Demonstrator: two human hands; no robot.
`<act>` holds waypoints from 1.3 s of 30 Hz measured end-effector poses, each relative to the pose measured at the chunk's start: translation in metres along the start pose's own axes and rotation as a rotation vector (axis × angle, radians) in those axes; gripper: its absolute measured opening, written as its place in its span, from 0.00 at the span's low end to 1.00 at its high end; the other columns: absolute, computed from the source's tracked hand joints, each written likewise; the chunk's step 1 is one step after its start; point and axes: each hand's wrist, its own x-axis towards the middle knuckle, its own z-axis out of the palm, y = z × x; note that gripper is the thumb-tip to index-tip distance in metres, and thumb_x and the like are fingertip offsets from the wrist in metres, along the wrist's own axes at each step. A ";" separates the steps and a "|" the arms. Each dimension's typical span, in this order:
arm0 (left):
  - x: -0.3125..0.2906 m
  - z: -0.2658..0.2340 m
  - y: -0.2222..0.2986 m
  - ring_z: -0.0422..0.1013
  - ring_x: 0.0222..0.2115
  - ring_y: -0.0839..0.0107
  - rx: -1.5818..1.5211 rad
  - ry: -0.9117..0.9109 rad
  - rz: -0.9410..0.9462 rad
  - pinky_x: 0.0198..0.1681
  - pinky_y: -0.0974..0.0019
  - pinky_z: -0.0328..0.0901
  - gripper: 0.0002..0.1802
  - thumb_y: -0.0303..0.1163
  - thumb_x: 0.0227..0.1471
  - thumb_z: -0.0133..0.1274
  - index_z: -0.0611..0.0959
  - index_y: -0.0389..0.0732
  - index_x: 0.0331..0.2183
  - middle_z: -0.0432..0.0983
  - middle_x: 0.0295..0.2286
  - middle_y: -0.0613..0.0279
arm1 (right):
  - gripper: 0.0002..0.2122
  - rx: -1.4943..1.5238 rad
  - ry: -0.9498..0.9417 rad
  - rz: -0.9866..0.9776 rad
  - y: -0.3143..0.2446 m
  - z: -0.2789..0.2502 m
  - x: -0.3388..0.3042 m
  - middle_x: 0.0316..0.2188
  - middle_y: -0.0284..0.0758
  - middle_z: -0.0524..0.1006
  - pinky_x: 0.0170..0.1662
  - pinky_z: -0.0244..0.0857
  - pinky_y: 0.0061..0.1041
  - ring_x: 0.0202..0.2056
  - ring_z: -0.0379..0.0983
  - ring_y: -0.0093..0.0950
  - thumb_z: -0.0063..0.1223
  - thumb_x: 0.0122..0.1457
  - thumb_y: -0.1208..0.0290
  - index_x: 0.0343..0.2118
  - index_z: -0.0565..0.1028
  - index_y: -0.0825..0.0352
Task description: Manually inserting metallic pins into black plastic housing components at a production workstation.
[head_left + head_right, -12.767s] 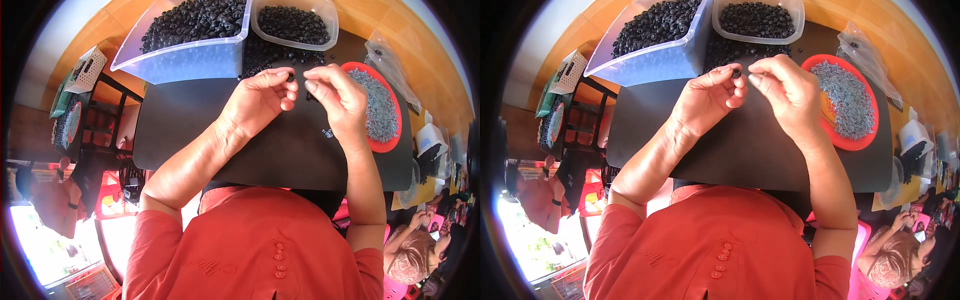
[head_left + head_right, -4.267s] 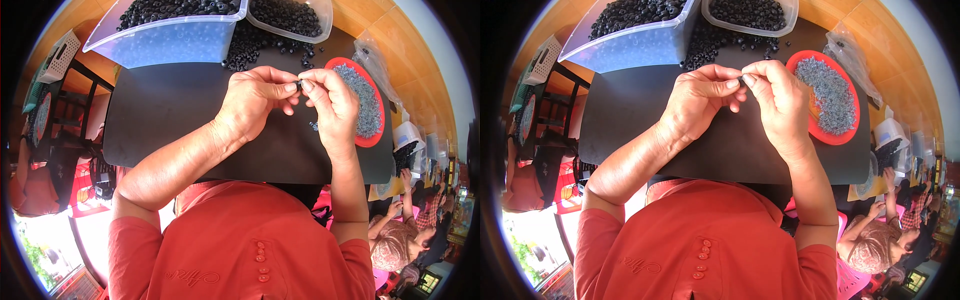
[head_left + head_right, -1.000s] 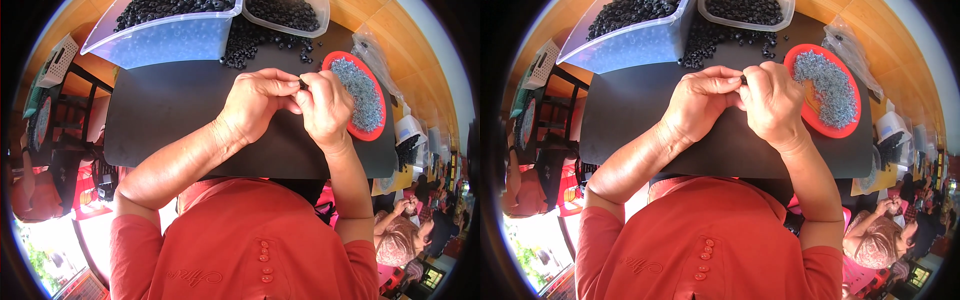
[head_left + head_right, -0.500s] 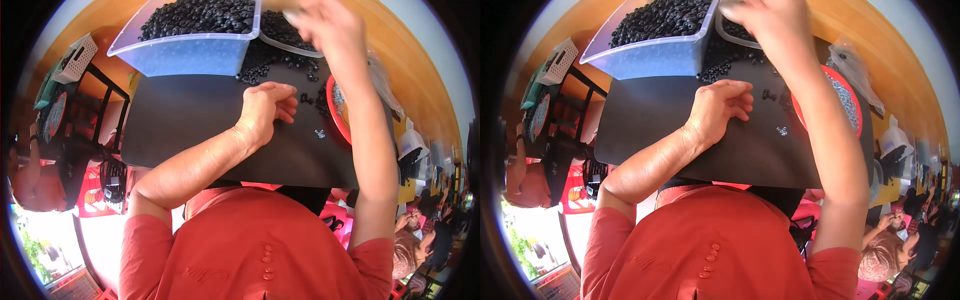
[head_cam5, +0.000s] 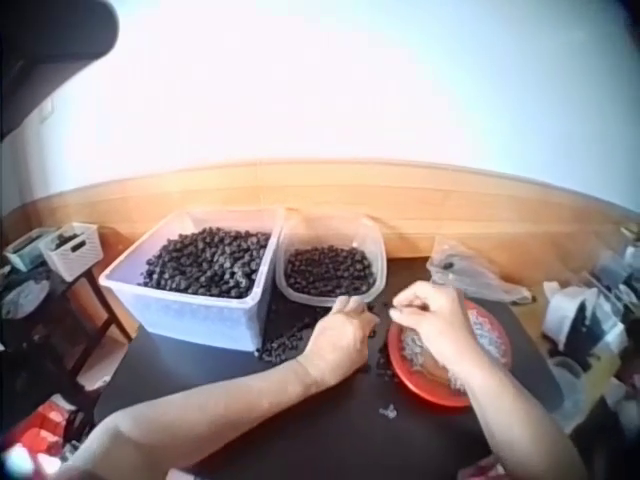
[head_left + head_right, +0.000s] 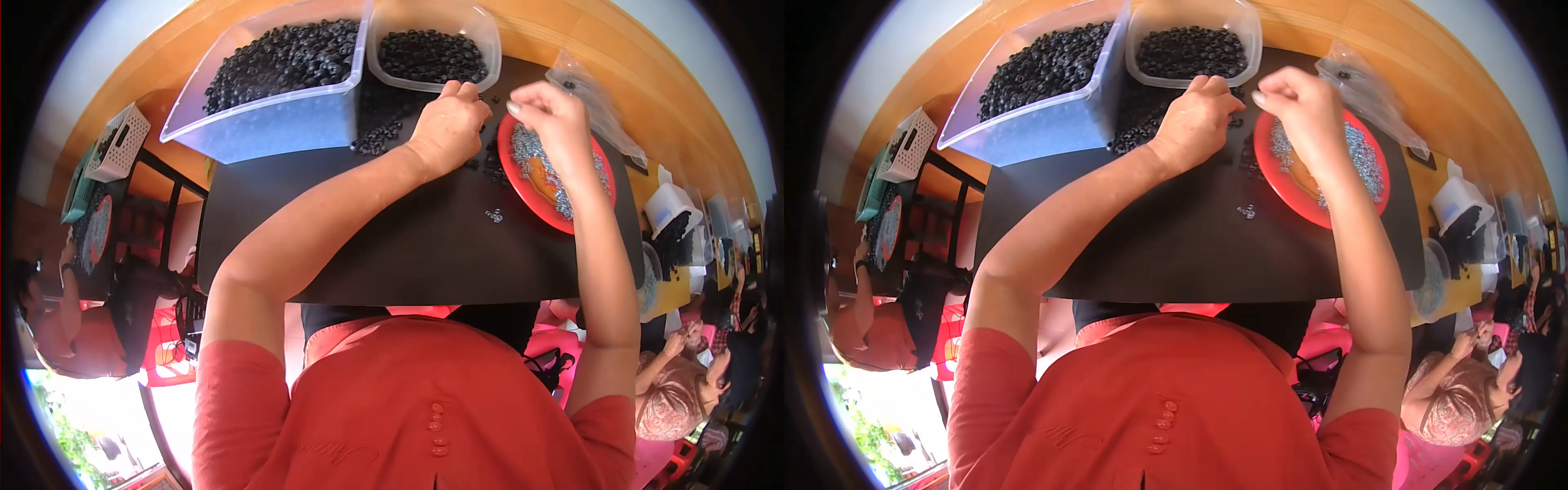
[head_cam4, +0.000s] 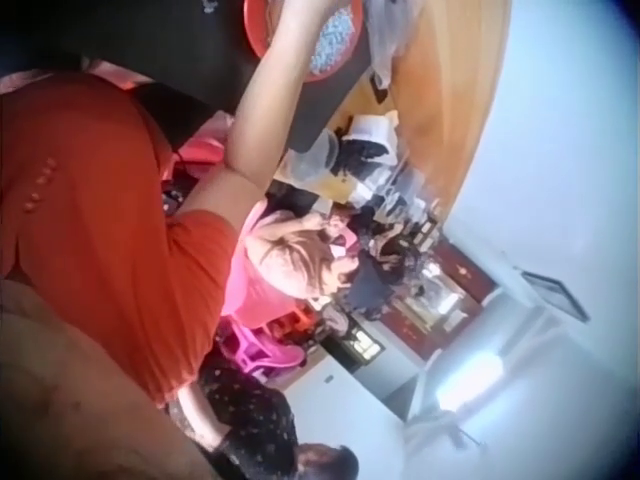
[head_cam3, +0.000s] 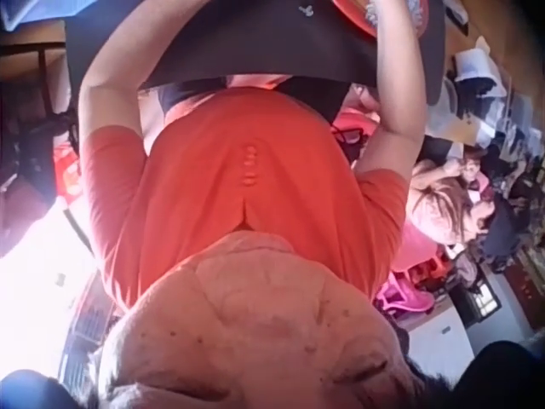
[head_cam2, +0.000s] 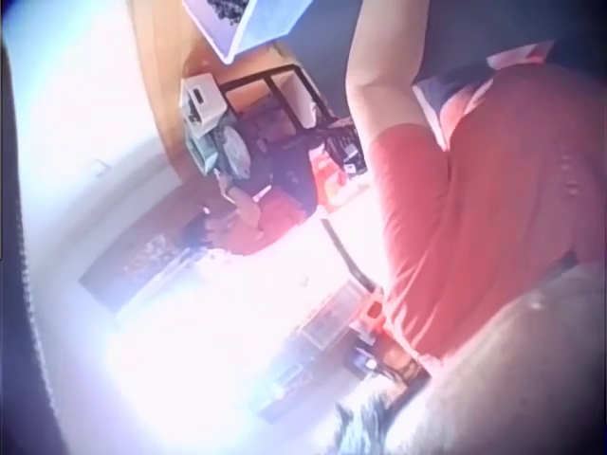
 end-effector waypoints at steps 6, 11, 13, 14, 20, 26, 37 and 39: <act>-0.003 0.023 0.001 0.69 0.41 0.53 0.250 -0.178 0.018 0.40 0.56 0.70 0.06 0.24 0.40 0.56 0.81 0.40 0.27 0.72 0.34 0.55 | 0.05 -0.212 -0.040 0.091 0.025 -0.037 -0.051 0.27 0.32 0.80 0.36 0.67 0.21 0.31 0.74 0.19 0.59 0.54 0.78 0.34 0.78 0.72; -0.017 0.017 0.001 0.70 0.38 0.53 0.081 -0.135 -0.026 0.39 0.55 0.69 0.06 0.25 0.40 0.59 0.80 0.39 0.27 0.72 0.31 0.55 | 0.05 -0.205 -0.107 0.035 0.016 -0.034 -0.059 0.26 0.32 0.80 0.36 0.67 0.21 0.30 0.74 0.18 0.58 0.55 0.79 0.34 0.77 0.73; -0.026 0.010 -0.001 0.72 0.33 0.58 -0.086 -0.081 -0.038 0.36 0.60 0.69 0.05 0.23 0.43 0.59 0.82 0.38 0.28 0.75 0.29 0.57 | 0.05 -0.143 -0.106 -0.008 0.008 -0.024 -0.059 0.26 0.32 0.79 0.35 0.67 0.20 0.29 0.74 0.18 0.58 0.55 0.79 0.33 0.77 0.72; -0.024 -0.001 0.008 0.72 0.33 0.58 -0.087 -0.087 -0.035 0.36 0.60 0.69 0.05 0.23 0.43 0.59 0.82 0.38 0.28 0.75 0.29 0.57 | 0.04 -0.088 -0.103 -0.041 0.007 -0.020 -0.059 0.25 0.32 0.79 0.35 0.67 0.19 0.29 0.73 0.17 0.57 0.55 0.80 0.33 0.77 0.72; -0.034 -0.059 0.040 0.72 0.32 0.71 -1.591 -0.174 -0.881 0.33 0.68 0.67 0.10 0.24 0.58 0.51 0.79 0.30 0.41 0.77 0.35 0.57 | 0.09 0.088 -0.163 -0.094 -0.019 0.009 -0.064 0.29 0.31 0.77 0.36 0.67 0.17 0.31 0.71 0.17 0.56 0.55 0.84 0.39 0.77 0.71; -0.057 -0.066 0.043 0.72 0.34 0.69 -1.900 -0.118 -0.932 0.34 0.66 0.65 0.10 0.28 0.59 0.51 0.78 0.33 0.40 0.77 0.35 0.57 | 0.08 0.055 -0.038 -0.329 -0.034 0.031 -0.070 0.29 0.32 0.75 0.35 0.67 0.19 0.32 0.72 0.19 0.58 0.53 0.84 0.37 0.76 0.71; -0.077 -0.060 0.044 0.73 0.30 0.66 -1.918 -0.089 -0.899 0.34 0.64 0.66 0.10 0.29 0.56 0.55 0.80 0.34 0.40 0.78 0.32 0.55 | 0.05 -0.246 0.103 -0.618 -0.031 0.047 -0.082 0.23 0.36 0.72 0.25 0.64 0.27 0.23 0.73 0.30 0.57 0.54 0.82 0.33 0.74 0.70; -0.076 -0.058 0.047 0.73 0.29 0.66 -1.935 -0.086 -0.932 0.34 0.64 0.65 0.09 0.29 0.56 0.55 0.80 0.35 0.39 0.78 0.32 0.55 | 0.05 -0.228 0.097 -0.549 -0.028 0.048 -0.088 0.23 0.36 0.72 0.25 0.64 0.26 0.23 0.72 0.29 0.57 0.54 0.82 0.34 0.74 0.70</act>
